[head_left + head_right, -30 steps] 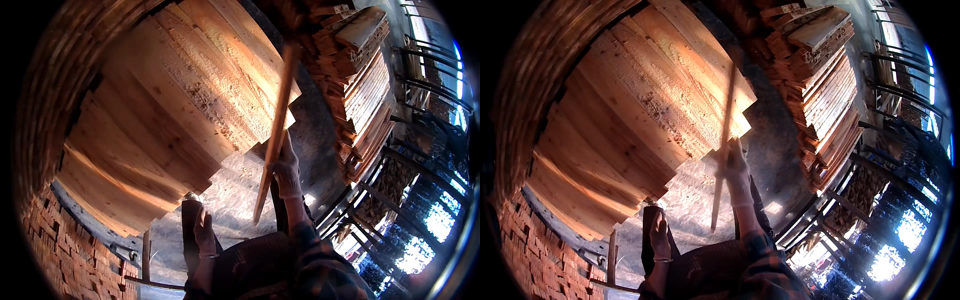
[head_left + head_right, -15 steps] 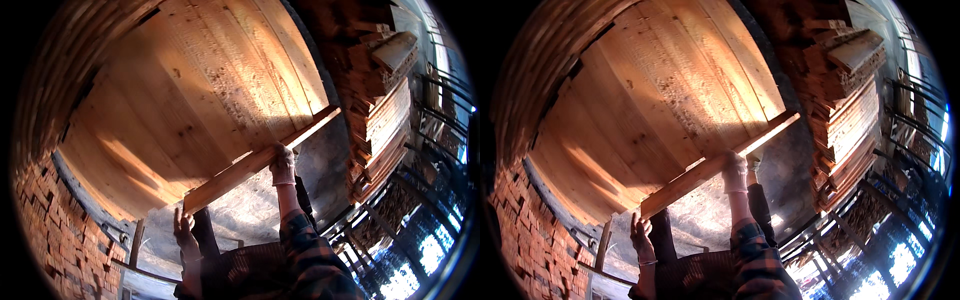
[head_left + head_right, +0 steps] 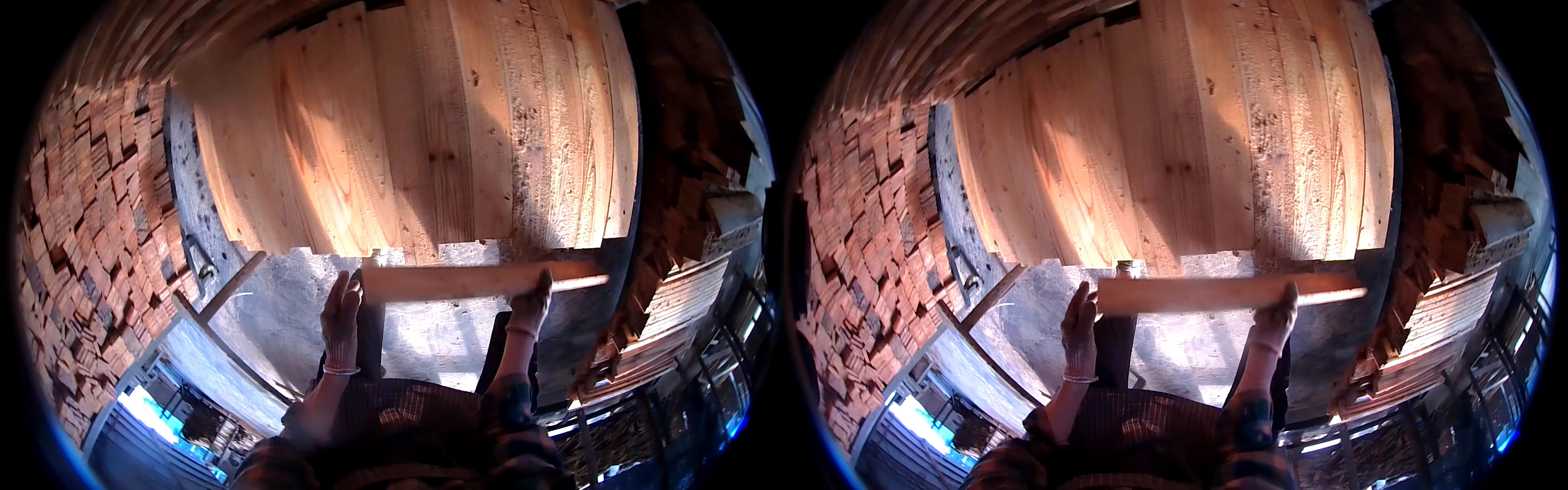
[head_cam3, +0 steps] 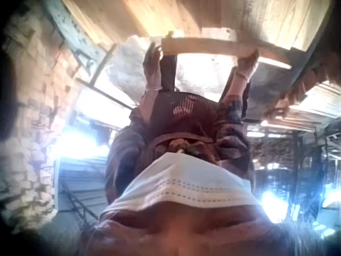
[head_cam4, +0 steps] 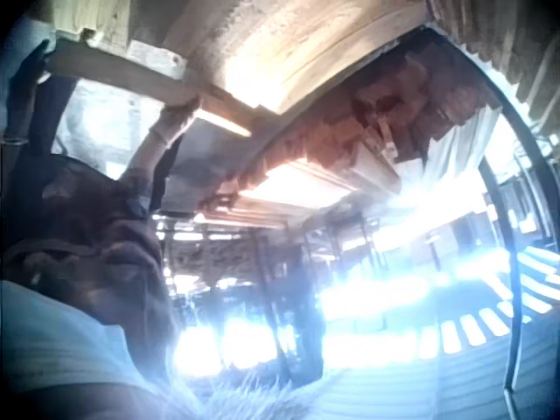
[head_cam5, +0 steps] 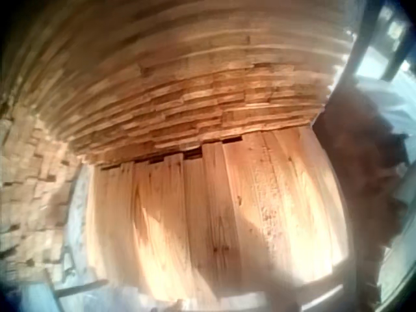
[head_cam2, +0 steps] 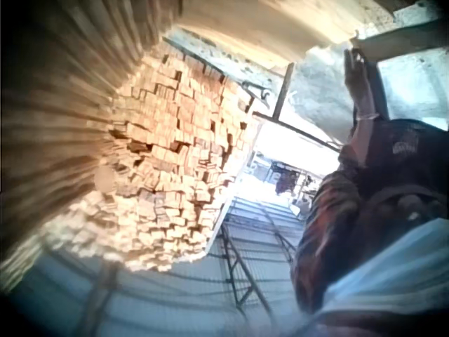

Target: The person repeatedly picks up wooden planks from a pile and stacks them vertically on a metal rack. The worker handles the lumber one by one, adjusting the position of each piece to fit within the rack structure.

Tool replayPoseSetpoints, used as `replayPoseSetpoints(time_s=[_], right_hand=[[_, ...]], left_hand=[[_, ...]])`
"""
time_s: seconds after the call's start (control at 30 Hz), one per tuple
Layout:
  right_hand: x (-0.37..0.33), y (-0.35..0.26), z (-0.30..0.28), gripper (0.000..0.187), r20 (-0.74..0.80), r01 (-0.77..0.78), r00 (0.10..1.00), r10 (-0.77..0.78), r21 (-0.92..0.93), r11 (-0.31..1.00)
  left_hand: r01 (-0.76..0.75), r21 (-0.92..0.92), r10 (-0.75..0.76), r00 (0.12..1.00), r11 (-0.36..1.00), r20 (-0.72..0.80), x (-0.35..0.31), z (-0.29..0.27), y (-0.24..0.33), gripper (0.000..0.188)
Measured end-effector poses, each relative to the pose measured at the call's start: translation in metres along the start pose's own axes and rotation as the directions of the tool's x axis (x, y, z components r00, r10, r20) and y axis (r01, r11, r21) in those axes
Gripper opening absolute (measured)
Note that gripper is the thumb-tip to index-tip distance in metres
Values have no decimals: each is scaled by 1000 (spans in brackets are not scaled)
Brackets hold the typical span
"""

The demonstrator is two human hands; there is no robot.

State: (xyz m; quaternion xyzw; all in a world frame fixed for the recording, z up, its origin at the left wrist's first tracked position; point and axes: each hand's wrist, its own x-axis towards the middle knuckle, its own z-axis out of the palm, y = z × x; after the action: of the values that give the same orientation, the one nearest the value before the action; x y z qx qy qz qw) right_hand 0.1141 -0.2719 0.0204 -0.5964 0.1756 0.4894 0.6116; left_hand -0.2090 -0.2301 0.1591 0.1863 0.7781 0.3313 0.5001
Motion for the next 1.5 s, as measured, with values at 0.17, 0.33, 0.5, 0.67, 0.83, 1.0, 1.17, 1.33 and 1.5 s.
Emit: replayPoseSetpoints(time_s=[0.17,0.33,0.5,0.67,0.83,1.0,1.17,1.33,1.5], right_hand=[[-69,-40,18,35,29,1,1000,3,-133,991],[-92,-53,88,47,213,182,975,-58,-630,755],[-116,23,179,64,782,829,406,472,-533,171],[-139,93,193,78,670,945,144,728,-311,100],[-109,86,175,76,777,972,198,597,-236,-15],[-100,74,227,69,843,969,203,497,-101,-225],[-114,92,222,80,605,964,234,762,-42,-262],[-119,108,216,83,245,949,193,950,-292,-118],[-112,61,252,72,595,986,157,788,-57,-154]], left_hand=[[-41,-107,49,996,993,73,0,7,45,49],[-114,-225,196,901,968,387,21,36,53,92],[-92,-451,254,915,888,314,24,57,38,86],[85,-922,-260,965,377,-17,44,-7,-51,39],[37,-984,-365,931,175,-29,118,-55,-148,54],[-58,-799,-340,885,599,-319,165,-12,-61,48],[27,-991,-273,962,133,-10,133,-30,-107,45],[96,-978,-287,957,184,40,72,-44,-57,56],[-57,-987,-150,985,148,-80,96,-18,-57,69]])
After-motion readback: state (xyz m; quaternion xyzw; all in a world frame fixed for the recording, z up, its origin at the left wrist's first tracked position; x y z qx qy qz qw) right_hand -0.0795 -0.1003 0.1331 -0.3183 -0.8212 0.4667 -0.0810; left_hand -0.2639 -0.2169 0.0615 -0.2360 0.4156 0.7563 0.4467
